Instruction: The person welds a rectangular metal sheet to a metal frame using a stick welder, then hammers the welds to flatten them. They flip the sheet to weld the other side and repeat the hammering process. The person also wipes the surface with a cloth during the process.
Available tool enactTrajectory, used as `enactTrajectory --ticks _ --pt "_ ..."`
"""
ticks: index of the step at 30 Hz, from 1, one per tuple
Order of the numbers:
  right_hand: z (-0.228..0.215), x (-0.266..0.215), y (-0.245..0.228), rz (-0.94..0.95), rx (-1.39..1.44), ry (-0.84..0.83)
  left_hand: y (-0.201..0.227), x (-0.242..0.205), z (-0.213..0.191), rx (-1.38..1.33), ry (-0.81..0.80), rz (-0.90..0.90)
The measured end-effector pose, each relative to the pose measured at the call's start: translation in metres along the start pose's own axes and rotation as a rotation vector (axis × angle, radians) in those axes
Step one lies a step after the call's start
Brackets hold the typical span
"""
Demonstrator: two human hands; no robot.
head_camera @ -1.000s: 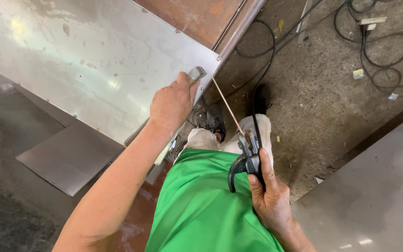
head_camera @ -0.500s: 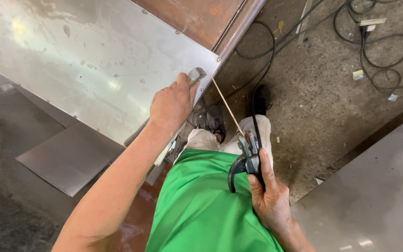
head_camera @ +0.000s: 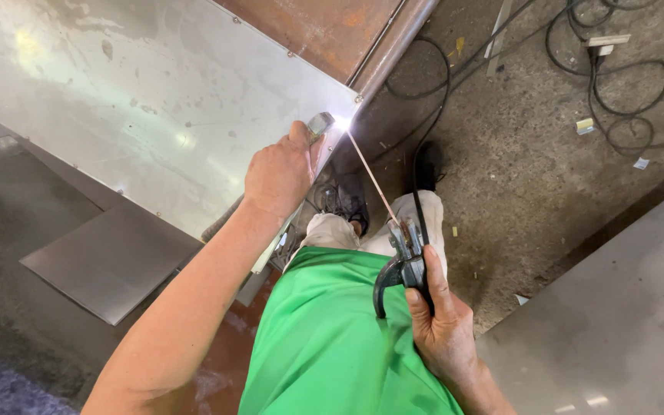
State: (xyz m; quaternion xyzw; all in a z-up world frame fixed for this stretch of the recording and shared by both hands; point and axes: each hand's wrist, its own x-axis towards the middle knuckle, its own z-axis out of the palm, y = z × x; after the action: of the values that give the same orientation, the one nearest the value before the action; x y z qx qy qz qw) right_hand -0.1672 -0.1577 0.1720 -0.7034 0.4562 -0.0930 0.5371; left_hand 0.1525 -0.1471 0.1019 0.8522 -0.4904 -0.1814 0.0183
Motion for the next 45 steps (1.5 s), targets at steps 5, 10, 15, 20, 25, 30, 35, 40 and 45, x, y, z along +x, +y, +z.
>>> enactTrajectory --ticks 5,10,15,20,25,30,35,40,45 --pt "0.0 0.0 0.005 0.053 -0.014 -0.023 -0.001 0.001 0.0 0.018 -0.001 0.045" --pt "-0.003 0.002 -0.003 -0.065 -0.008 -0.008 -0.005 0.0 0.007 0.054 0.001 0.02" --pt "-0.002 -0.01 0.007 -0.056 -0.113 0.037 0.002 0.001 -0.004 0.044 0.007 0.042" --pt "0.001 -0.021 0.002 -0.074 -0.071 0.071 0.001 0.002 -0.005 -0.026 -0.023 -0.007" --pt "0.008 -0.042 0.003 -0.023 -0.074 0.058 -0.003 -0.002 -0.005 -0.076 0.006 0.019" --pt "0.016 -0.058 -0.002 -0.072 -0.058 0.024 -0.019 -0.037 -0.004 -0.172 0.041 0.024" --pt "0.022 -0.064 -0.003 -0.057 -0.116 -0.004 -0.033 -0.079 0.009 -0.173 -0.046 -0.058" --pt "0.026 -0.064 -0.007 -0.08 -0.161 -0.019 -0.032 -0.085 0.006 -0.141 -0.037 -0.044" --pt "0.03 -0.062 -0.005 -0.115 -0.16 -0.034 -0.032 -0.086 0.005 -0.09 -0.041 -0.025"
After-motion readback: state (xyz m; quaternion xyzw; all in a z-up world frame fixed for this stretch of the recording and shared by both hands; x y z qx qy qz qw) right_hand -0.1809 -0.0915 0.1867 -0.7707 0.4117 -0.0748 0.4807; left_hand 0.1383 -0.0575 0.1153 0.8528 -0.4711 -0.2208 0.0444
